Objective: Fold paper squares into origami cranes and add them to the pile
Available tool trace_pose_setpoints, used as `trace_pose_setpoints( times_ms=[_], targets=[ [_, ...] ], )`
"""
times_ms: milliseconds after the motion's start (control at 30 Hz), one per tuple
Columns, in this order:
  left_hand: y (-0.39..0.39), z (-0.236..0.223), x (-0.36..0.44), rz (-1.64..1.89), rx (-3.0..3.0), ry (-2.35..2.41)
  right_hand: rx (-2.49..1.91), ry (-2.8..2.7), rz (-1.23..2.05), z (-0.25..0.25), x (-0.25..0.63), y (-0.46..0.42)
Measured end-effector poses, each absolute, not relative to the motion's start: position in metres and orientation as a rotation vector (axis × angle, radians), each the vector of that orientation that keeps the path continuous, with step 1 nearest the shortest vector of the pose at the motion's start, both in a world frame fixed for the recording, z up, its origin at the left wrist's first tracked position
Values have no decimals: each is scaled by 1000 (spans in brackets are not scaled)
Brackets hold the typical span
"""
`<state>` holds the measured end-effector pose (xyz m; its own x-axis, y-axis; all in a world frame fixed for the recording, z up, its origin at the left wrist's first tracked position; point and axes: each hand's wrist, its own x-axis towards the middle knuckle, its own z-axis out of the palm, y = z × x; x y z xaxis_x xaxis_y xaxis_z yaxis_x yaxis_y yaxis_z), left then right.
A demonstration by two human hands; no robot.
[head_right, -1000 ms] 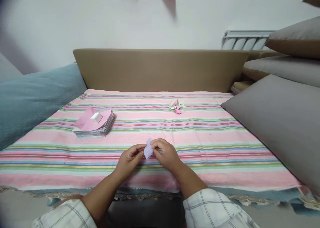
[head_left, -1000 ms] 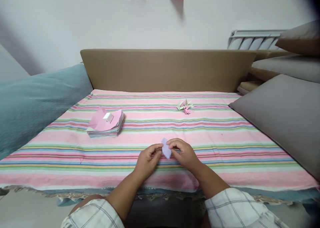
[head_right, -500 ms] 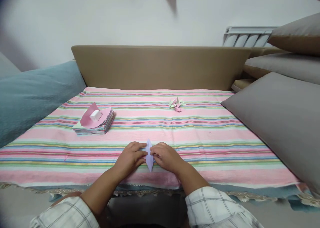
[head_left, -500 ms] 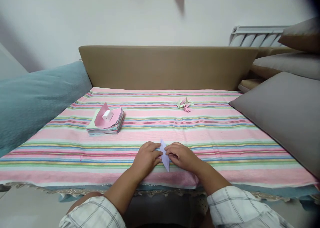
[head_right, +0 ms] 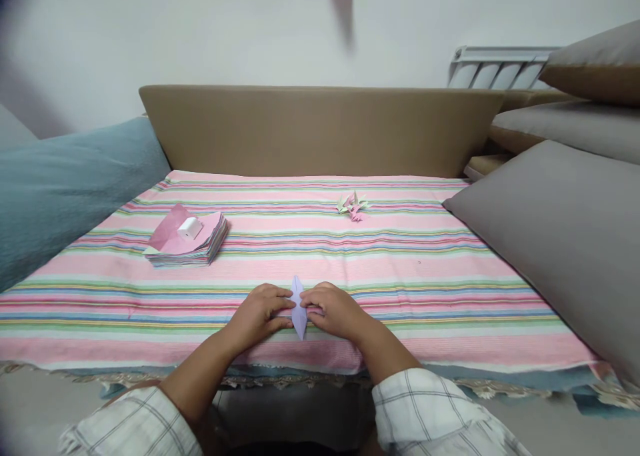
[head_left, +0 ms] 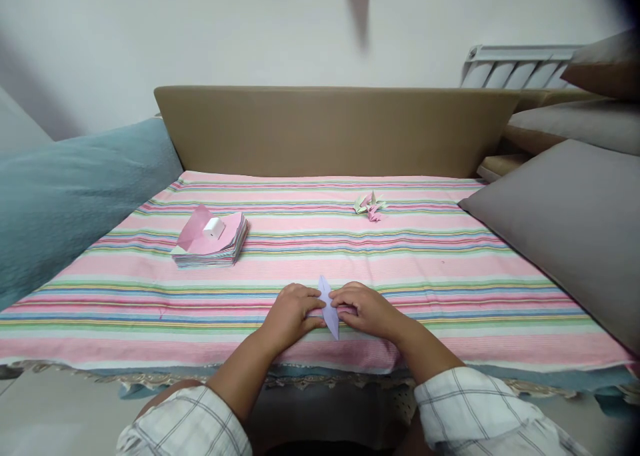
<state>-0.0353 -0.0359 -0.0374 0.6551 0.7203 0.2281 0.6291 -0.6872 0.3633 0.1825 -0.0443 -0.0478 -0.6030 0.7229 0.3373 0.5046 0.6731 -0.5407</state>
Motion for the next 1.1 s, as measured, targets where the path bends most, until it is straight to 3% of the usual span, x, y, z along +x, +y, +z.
trace_pose_setpoints(
  times_ms=[333,767,1100],
  targets=[
    [-38,-34,-34,529,2514,1143,-951,-2317,566,-49,182,-43],
    [-43,-44,-28,643,2833,943,-958,-2330,579,-46,182,-44],
    [-45,-43,-22,679,2480,1295,-925,-2328,552,-46,182,-43]
  ],
)
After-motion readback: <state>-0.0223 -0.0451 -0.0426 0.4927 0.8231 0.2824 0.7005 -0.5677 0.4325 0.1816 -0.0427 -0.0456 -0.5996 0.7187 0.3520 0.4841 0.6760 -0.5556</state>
